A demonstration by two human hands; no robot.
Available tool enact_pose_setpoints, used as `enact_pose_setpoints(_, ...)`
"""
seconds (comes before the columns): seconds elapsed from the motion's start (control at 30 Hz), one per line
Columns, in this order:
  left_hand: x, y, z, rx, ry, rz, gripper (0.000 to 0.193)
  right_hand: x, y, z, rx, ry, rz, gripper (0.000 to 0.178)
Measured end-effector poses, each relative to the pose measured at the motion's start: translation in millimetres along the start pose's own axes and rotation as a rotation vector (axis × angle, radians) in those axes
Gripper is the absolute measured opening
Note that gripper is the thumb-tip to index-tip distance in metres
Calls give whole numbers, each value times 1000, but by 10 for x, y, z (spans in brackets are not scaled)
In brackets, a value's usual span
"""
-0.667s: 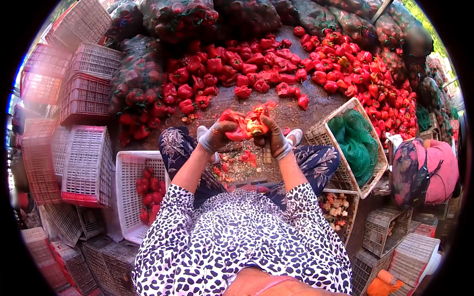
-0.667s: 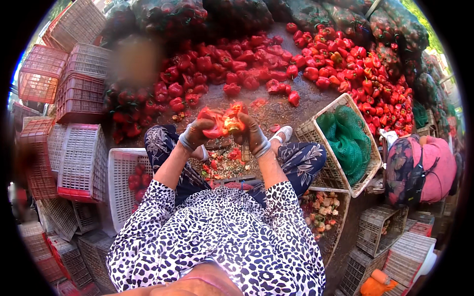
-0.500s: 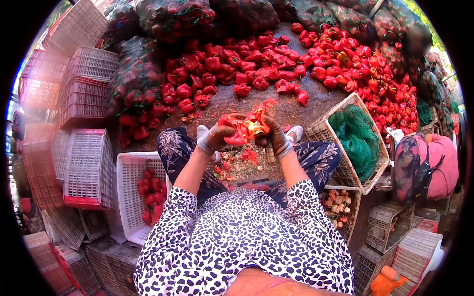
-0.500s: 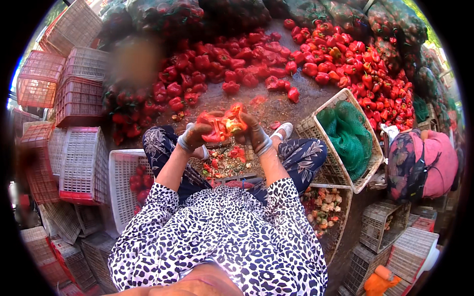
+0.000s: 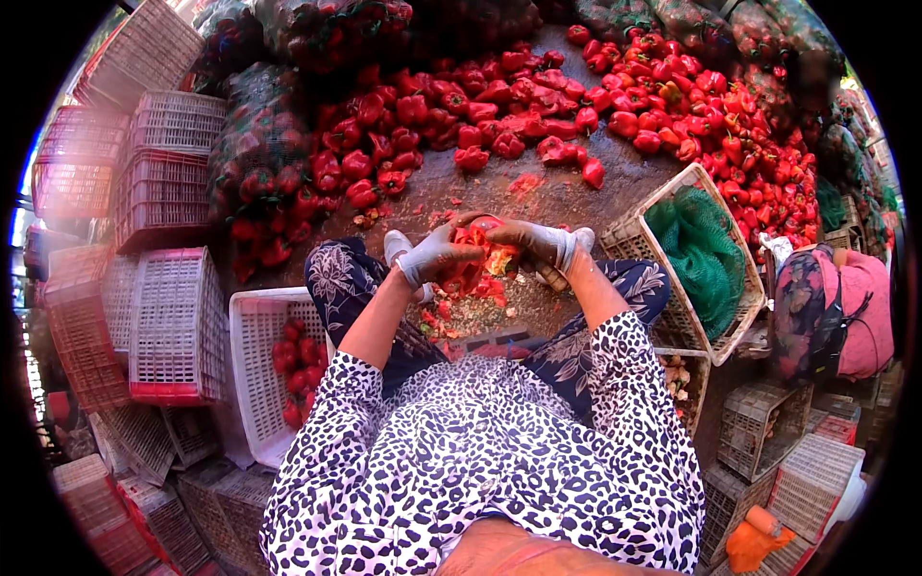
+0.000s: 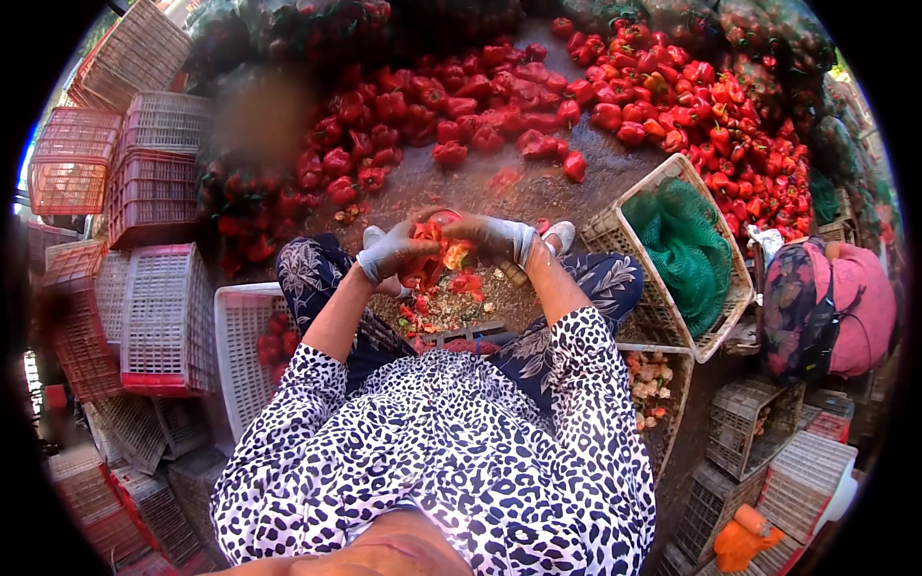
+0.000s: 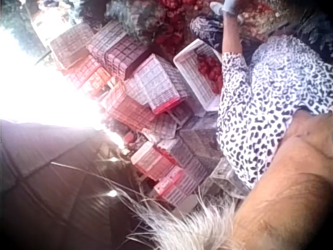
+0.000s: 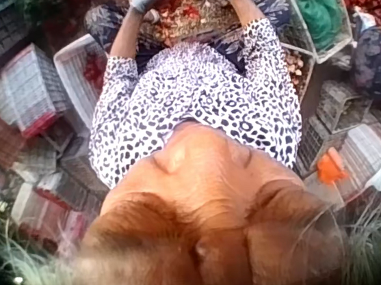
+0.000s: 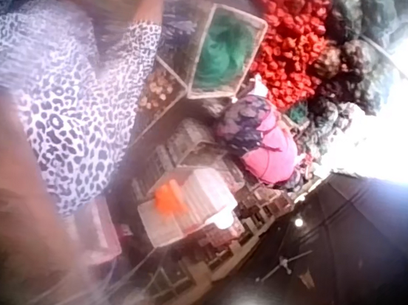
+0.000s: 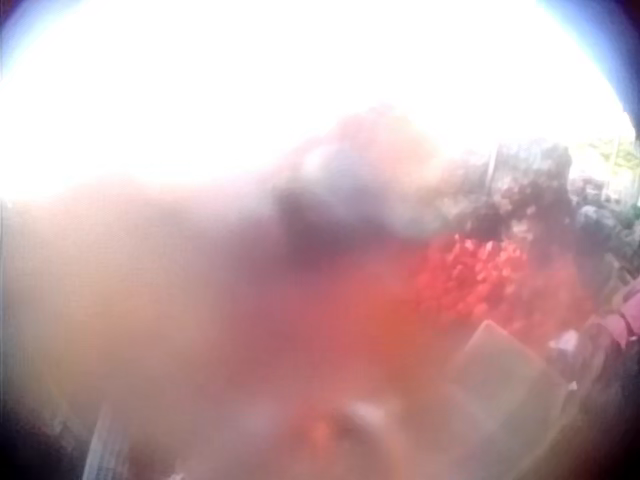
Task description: The person is removing the stems and seeds from red peppers using a knife by hand, placing the processed peppers into a white crate.
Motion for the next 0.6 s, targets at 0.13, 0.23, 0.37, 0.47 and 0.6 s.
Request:
enact_pose_setpoints(0.13,-96,-55,200,69,-51,-111,64,-339,90,-318,36,-60,-2,66)
enact_pose_setpoints(0.23,-158,28,364,111,-101,-204,49,-518,84,-413,-23,73,-35,70)
enact_pose_setpoints(0.37,-63,-104,349,238,26,-90,47,-554,73,-525,89,10,-158,60)
enact_pose_setpoints(0.47,28,-120,366,287,42,-65,43,-508,72,-464,125,-154,-100,63)
enact_pose_setpoints(0.6,-39,-55,441,214,44,-73,38,-534,81,-485,83,-168,72,80)
Point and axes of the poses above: each hand's wrist, its own x-axis away from the middle knuckle, its own y-axis out of the back of the hand, z = x × y, the point moved 1 cm from there along -x, towards the middle knuckle, and after that the axes turned 11 degrees about x, right-handed, at the moved point
